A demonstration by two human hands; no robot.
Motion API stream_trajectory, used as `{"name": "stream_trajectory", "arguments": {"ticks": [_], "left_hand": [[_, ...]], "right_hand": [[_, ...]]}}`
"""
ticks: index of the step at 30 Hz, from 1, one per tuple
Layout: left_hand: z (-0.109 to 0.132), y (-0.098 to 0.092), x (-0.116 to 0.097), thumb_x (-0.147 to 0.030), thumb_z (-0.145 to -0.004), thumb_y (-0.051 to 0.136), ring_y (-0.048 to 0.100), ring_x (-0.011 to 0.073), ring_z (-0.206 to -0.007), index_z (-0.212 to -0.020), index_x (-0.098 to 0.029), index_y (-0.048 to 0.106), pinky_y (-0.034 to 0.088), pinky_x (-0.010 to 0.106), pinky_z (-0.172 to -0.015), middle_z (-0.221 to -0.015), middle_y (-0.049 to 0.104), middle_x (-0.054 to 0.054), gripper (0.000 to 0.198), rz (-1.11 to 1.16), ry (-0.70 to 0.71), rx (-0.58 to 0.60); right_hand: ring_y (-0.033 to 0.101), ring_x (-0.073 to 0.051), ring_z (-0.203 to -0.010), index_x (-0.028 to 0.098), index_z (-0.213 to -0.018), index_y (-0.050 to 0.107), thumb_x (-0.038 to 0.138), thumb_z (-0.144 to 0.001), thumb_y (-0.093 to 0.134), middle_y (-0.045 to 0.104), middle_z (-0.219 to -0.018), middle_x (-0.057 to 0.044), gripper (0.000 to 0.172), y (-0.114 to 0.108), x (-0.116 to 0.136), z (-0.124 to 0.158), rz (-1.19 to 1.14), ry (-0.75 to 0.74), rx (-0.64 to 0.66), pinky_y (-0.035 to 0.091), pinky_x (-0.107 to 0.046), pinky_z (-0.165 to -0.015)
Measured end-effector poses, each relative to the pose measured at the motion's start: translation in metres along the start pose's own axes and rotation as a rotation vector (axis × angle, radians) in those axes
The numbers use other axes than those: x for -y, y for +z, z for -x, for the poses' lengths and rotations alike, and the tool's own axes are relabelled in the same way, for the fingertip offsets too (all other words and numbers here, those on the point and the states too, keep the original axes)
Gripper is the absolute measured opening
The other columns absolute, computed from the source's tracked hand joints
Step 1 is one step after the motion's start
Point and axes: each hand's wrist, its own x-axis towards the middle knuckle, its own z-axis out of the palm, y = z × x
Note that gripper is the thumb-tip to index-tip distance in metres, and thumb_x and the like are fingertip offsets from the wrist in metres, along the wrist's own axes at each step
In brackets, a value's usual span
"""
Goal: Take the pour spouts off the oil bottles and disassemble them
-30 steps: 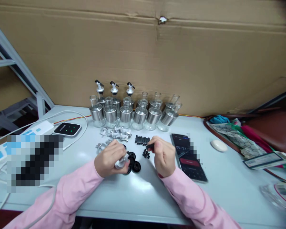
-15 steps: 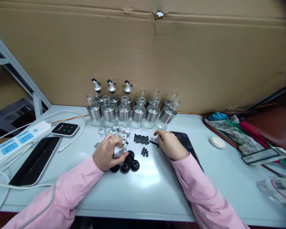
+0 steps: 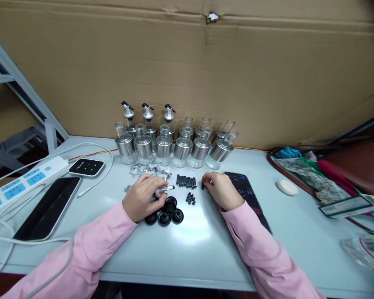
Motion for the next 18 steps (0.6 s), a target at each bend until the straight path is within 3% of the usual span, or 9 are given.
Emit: {"name": "stream_trajectory", "arguments": {"ticks": [5, 9, 12, 15, 18], "left_hand": [[0.0, 0.0, -0.002, -0.006, -0.076, 0.042, 0.059, 0.015, -0.074, -0.088, -0.016, 0.05, 0.047, 0.028, -0.066, -0.082, 0.064, 0.005, 0.018, 0.025, -0.006, 0.031], [-0.001, -0.001, -0.002, -0.015, -0.081, 0.044, 0.055, 0.0135, -0.065, -0.082, -0.017, 0.048, 0.044, 0.027, -0.062, -0.075, 0.061, 0.003, 0.005, 0.008, -0.053, 0.038], [-0.001, -0.002, -0.002, -0.022, -0.085, 0.044, 0.054, 0.0138, -0.064, -0.081, -0.017, 0.049, 0.042, 0.028, -0.063, -0.071, 0.06, 0.002, 0.008, -0.029, -0.03, 0.054], [-0.001, -0.002, -0.003, -0.023, -0.087, 0.042, 0.054, 0.015, -0.068, -0.084, -0.016, 0.05, 0.042, 0.029, -0.066, -0.072, 0.06, 0.003, 0.011, -0.033, -0.019, 0.078], [-0.001, -0.001, -0.005, -0.021, -0.088, 0.041, 0.054, 0.0158, -0.07, -0.086, -0.015, 0.049, 0.043, 0.03, -0.066, -0.075, 0.061, 0.004, 0.01, -0.005, -0.031, 0.084]], "right_hand": [[0.062, -0.021, -0.083, 0.016, -0.085, 0.069, 0.004, -0.073, 0.049, 0.068, -0.088, -0.007, 0.026, 0.004, 0.0, 0.001, 0.027, -0.057, -0.031, 0.042, -0.028, -0.079], [0.063, -0.021, -0.083, 0.015, -0.09, 0.067, 0.006, -0.074, 0.051, 0.069, -0.088, -0.008, 0.025, 0.005, -0.001, 0.001, 0.016, -0.071, -0.056, 0.044, -0.029, -0.077], [0.062, -0.021, -0.079, 0.015, -0.088, 0.066, 0.01, -0.078, 0.049, 0.069, -0.085, -0.008, 0.021, 0.003, 0.002, 0.003, -0.02, -0.113, -0.153, 0.044, -0.031, -0.075], [0.06, -0.019, -0.075, 0.016, -0.082, 0.064, 0.02, -0.082, 0.05, 0.066, -0.079, -0.006, 0.014, 0.0, 0.013, 0.009, -0.192, -0.275, -0.267, 0.044, -0.031, -0.073], [0.058, -0.016, -0.075, 0.017, -0.083, 0.062, 0.025, -0.084, 0.051, 0.064, -0.079, -0.004, 0.013, 0.0, 0.032, 0.018, -0.433, -0.498, -0.23, 0.045, -0.028, -0.07]]}}
